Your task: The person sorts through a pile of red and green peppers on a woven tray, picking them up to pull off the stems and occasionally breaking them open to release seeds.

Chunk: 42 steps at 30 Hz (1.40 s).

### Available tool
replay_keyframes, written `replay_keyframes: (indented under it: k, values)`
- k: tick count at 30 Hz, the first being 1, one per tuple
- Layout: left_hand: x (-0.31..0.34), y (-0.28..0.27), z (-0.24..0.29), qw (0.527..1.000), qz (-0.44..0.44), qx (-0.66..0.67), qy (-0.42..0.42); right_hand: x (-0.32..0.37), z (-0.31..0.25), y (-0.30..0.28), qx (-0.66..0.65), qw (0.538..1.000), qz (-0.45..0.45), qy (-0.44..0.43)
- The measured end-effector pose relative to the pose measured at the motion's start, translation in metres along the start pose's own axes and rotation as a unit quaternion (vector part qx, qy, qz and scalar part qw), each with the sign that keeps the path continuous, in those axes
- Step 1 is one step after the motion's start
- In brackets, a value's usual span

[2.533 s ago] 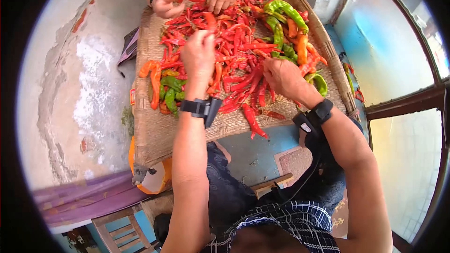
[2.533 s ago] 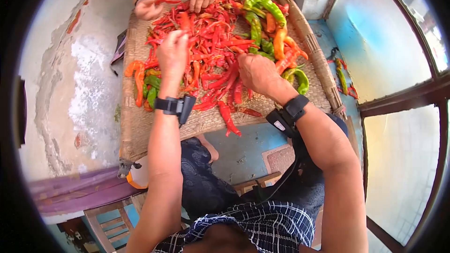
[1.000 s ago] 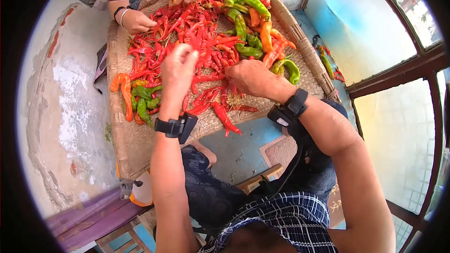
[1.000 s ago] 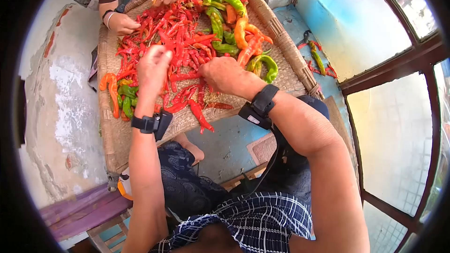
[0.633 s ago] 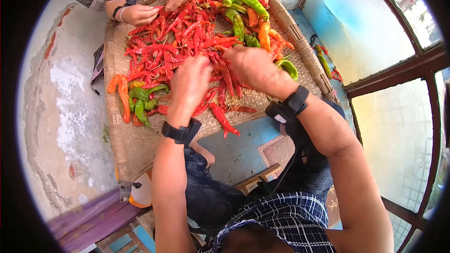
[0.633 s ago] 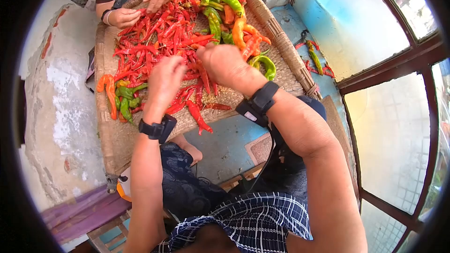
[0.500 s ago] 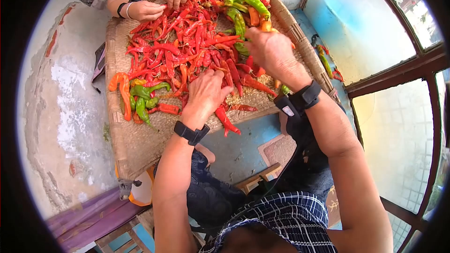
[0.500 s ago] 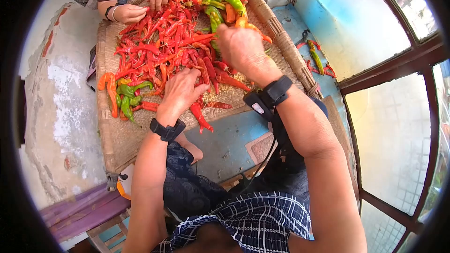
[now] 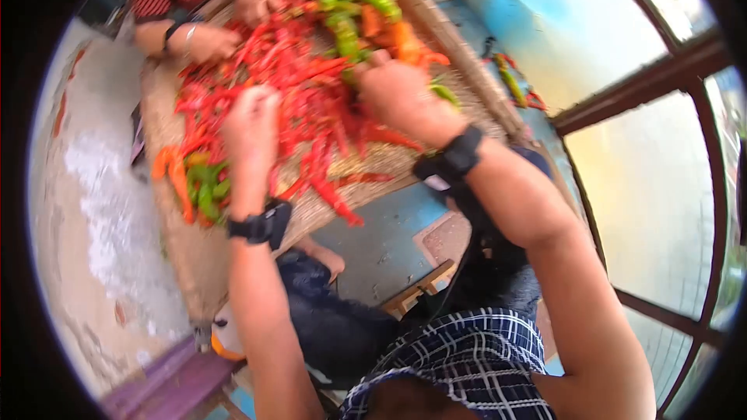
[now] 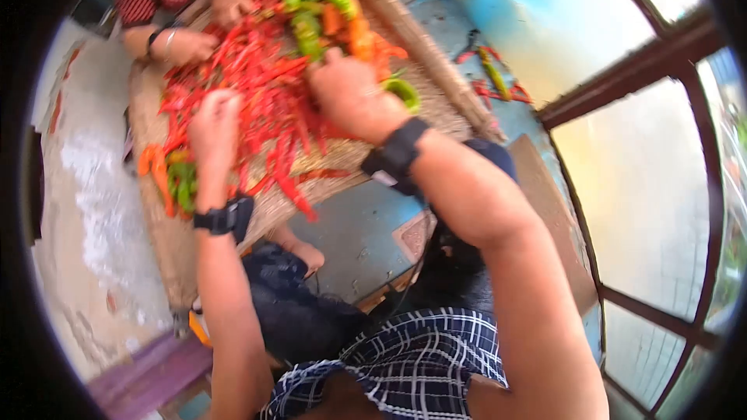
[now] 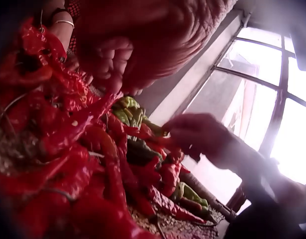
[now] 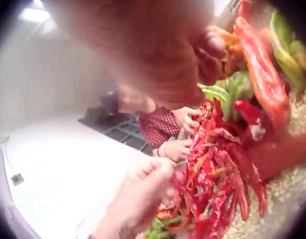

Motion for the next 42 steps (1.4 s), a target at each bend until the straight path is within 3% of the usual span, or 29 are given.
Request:
replay_keyframes:
  k: [2, 4, 6, 8, 10, 12, 16, 20, 24, 28, 30, 32, 34, 36, 37, 42]
  values:
    - [-0.010, -0.012, -0.018, 0.997, 0.071, 0.010, -0.005, 0.001, -0.004, -0.002, -0.029, 0.998, 0.056, -0.007]
    - [-0.009, -0.023, 0.005, 0.992, 0.083, -0.088, 0.048, -0.003, -0.004, 0.004, -0.031, 0.998, 0.051, 0.012]
    - [0.003, -0.020, 0.033, 0.995, -0.048, -0.088, 0.018, -0.007, -0.001, 0.000, -0.065, 0.998, 0.024, 0.009]
    - [0.030, -0.010, 0.054, 0.964, -0.258, -0.057, 0.040, -0.002, -0.001, -0.002, -0.087, 0.996, 0.015, 0.008]
    - [0.056, -0.007, 0.069, 0.923, -0.346, -0.079, 0.152, -0.007, 0.000, -0.004, -0.077, 0.997, 0.011, 0.001]
    - [0.069, -0.003, 0.068, 0.915, -0.380, -0.067, 0.117, -0.007, 0.002, -0.006, -0.077, 0.997, 0.013, 0.001]
    - [0.083, 0.006, 0.050, 0.905, -0.401, -0.050, 0.133, -0.009, 0.004, -0.004, -0.087, 0.996, 0.008, 0.013]
    - [0.080, 0.007, 0.049, 0.923, -0.366, -0.024, 0.119, -0.012, 0.002, -0.003, -0.046, 0.999, 0.021, -0.012]
    - [0.069, 0.002, 0.050, 0.938, -0.332, 0.002, 0.104, -0.015, 0.007, -0.002, -0.092, 0.995, -0.013, 0.023]
    - [0.053, -0.006, 0.049, 0.963, -0.243, 0.016, 0.115, -0.022, 0.004, -0.004, -0.113, 0.992, 0.032, 0.038]
    - [0.049, -0.008, 0.039, 0.964, -0.238, -0.030, 0.113, -0.023, 0.003, -0.016, -0.212, 0.967, 0.139, -0.009]
    - [0.053, -0.007, 0.031, 0.962, -0.241, -0.001, 0.129, -0.024, 0.003, -0.023, -0.319, 0.933, 0.164, 0.027]
    - [0.062, -0.002, 0.019, 0.948, -0.294, 0.021, 0.123, -0.026, 0.002, -0.024, -0.366, 0.921, 0.130, 0.024]
    - [0.068, 0.001, 0.016, 0.943, -0.290, 0.047, 0.155, -0.026, 0.001, -0.017, -0.370, 0.925, 0.082, 0.013]
    - [0.069, 0.003, 0.015, 0.944, -0.302, 0.015, 0.132, -0.024, -0.001, -0.012, -0.391, 0.919, 0.058, 0.010]
    - [0.069, 0.008, 0.008, 0.944, -0.274, -0.019, 0.181, -0.018, -0.005, -0.005, -0.384, 0.922, 0.041, -0.013]
Point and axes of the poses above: each hand's wrist, its own x-axis away from the middle knuckle, its own y-axis out of the palm, z = x × y, the point moved 5 cm from there along -x, towards the middle knuckle, and after that the axes turned 15 degrees about z, right-handed, at the moved point
